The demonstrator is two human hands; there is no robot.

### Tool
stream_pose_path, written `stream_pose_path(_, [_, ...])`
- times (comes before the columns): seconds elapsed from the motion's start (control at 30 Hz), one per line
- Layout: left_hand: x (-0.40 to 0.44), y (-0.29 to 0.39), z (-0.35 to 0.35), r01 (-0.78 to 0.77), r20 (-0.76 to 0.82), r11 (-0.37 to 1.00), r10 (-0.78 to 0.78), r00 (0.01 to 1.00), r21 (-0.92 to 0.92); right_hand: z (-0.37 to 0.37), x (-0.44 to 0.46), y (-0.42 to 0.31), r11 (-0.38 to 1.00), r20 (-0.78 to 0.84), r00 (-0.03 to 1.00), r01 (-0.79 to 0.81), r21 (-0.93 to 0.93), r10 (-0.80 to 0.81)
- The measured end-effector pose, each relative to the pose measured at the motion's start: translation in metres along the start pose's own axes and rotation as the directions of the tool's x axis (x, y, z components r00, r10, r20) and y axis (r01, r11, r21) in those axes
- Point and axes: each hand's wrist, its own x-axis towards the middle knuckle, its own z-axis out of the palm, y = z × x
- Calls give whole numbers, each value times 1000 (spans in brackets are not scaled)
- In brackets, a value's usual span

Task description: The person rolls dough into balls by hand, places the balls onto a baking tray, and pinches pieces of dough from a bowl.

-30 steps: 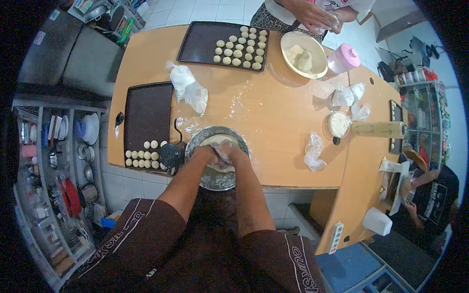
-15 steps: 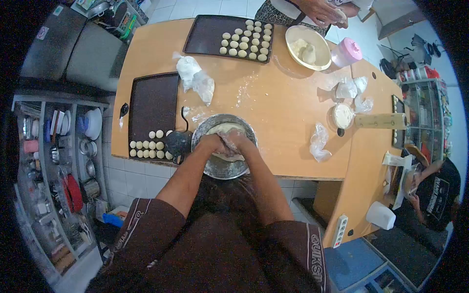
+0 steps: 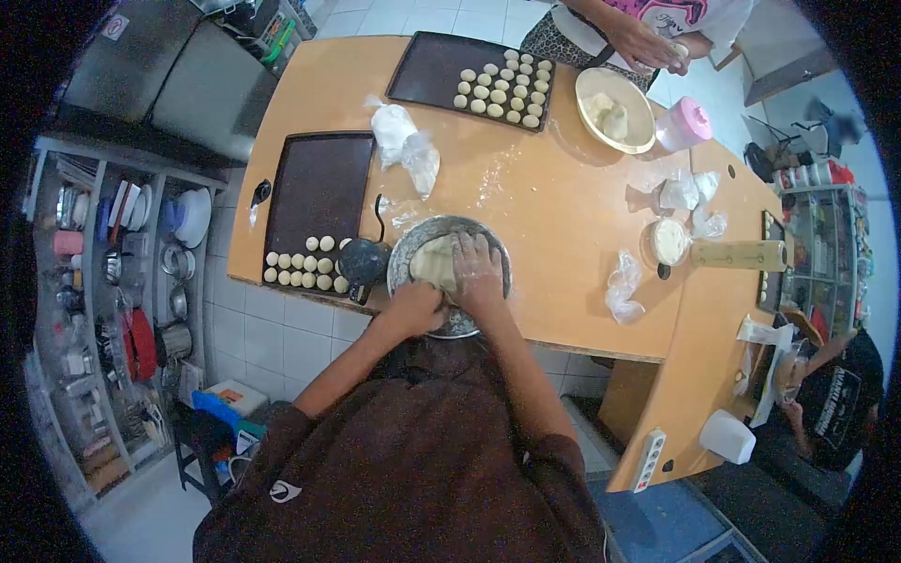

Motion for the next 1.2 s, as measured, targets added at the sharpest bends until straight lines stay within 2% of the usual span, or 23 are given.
stream_pose_path(0.1, [-32, -7, 12, -197, -264, 979, 206, 942, 60, -5, 10, -2, 997, 118, 990, -81, 19, 78])
stream_pose_path(0.2, [-30, -9, 9, -167, -187, 982, 148, 971, -86, -9, 25, -9, 987, 259, 952, -155, -53, 163])
stream_pose_path(0.3, [-25, -12, 11, -224, -234, 974, 209, 949, -38, -13, 32, -20, 970, 315, 918, -219, -105, 241])
stream_pose_path(0.4, [-22, -12, 9, -173, -153, 985, 167, 974, -28, -1, 24, -14, 975, 295, 931, -222, -14, 216])
stream_pose_path(0.5, [-16, -14, 12, -89, -149, 990, 73, 986, -109, 11, 22, -9, 976, 284, 936, -218, 3, 208])
stream_pose_path(0.6, [-18, -12, 11, -112, -229, 975, 66, 971, -194, 12, 19, -8, 987, 205, 966, -158, -15, 157])
stream_pose_path(0.7, [-19, -15, 16, -313, -479, 884, 120, 870, -347, 2, 11, -1, 997, 25, 997, 69, 35, -70])
stream_pose_path(0.8, [-25, -17, 14, -395, -576, 842, 128, 807, -367, 6, 4, 5, 985, 54, 993, 99, 141, -108])
stream_pose_path(0.9, [-29, -22, 18, -321, -531, 873, 87, 843, -367, 7, -5, 8, 946, 148, 986, 26, 324, -78])
stream_pose_path(1.0, [-28, -23, 20, -354, -557, 875, 121, 821, -332, 10, -11, 11, 956, -4, 990, 135, 262, -139])
stream_pose_path(1.2, [-30, -18, 17, -315, -519, 856, 65, 852, -410, 12, -8, 5, 914, 217, 976, -95, 395, 7])
